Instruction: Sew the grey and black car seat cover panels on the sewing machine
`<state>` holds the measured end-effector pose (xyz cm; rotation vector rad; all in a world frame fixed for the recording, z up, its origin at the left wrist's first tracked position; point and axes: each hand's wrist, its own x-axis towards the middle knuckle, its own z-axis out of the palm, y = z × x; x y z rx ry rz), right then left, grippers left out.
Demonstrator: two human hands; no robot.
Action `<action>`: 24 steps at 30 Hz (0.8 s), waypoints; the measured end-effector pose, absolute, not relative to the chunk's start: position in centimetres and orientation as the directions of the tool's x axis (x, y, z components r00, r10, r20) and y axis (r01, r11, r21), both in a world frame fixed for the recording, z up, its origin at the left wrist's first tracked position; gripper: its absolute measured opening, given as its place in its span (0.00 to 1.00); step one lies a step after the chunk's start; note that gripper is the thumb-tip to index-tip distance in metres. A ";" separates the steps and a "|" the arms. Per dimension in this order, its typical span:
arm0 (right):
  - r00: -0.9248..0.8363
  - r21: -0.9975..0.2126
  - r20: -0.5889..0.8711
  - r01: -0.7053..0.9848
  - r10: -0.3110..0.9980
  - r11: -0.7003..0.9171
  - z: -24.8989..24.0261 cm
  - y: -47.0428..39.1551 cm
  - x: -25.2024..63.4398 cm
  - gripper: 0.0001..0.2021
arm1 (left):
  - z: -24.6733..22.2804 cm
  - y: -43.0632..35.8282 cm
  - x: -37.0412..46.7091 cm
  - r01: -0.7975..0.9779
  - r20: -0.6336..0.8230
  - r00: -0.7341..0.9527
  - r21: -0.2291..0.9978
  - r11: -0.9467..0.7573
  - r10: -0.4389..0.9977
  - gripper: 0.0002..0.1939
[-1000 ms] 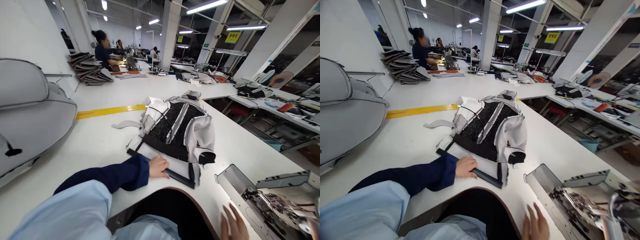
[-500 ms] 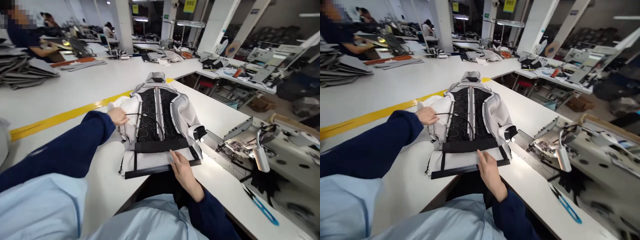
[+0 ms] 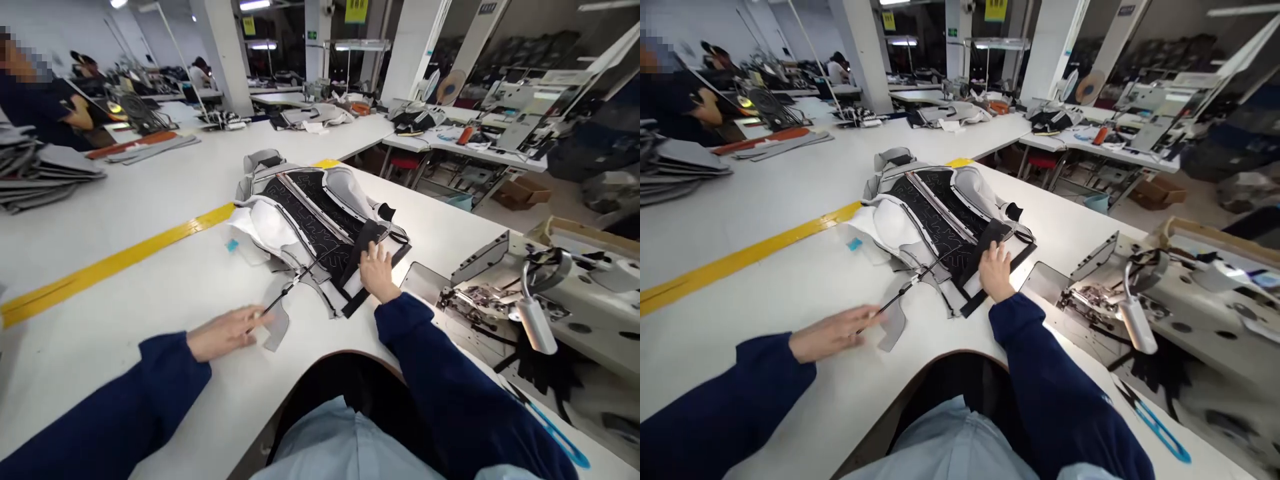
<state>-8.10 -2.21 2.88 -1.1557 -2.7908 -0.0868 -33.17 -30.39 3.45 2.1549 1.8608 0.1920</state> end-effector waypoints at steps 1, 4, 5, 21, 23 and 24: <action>-0.739 0.018 0.146 0.666 0.657 0.745 2.8 -2.9 -8.7 0.22 | 5.4 -27.5 -33.9 0.953 0.019 0.142 0.269 -0.142 0.990 0.26; -0.867 0.003 0.138 0.483 0.478 0.875 0.6 -5.9 -9.7 0.22 | 10.4 -19.5 -35.7 0.993 0.144 -0.092 0.080 0.081 0.985 0.31; -0.857 -0.003 0.126 0.503 0.499 0.864 -0.7 -6.7 -9.6 0.22 | 11.2 -17.4 -36.0 0.989 0.124 -0.133 0.075 0.125 0.983 0.32; -0.824 -0.087 0.352 0.444 0.444 0.892 -6.5 -2.0 -2.0 0.28 | 0.3 -24.6 -22.5 0.909 -0.045 -0.199 0.364 0.202 0.979 0.19; -0.832 -0.104 0.358 0.416 0.424 0.903 -6.5 -1.6 -1.5 0.28 | -1.4 -32.7 -20.4 0.919 -0.011 -0.184 0.352 0.176 0.983 0.22; -0.833 -0.109 0.369 0.402 0.412 0.909 -6.4 -1.5 -1.2 0.28 | -2.4 -37.2 -19.4 0.914 0.018 -0.239 0.342 0.218 0.971 0.28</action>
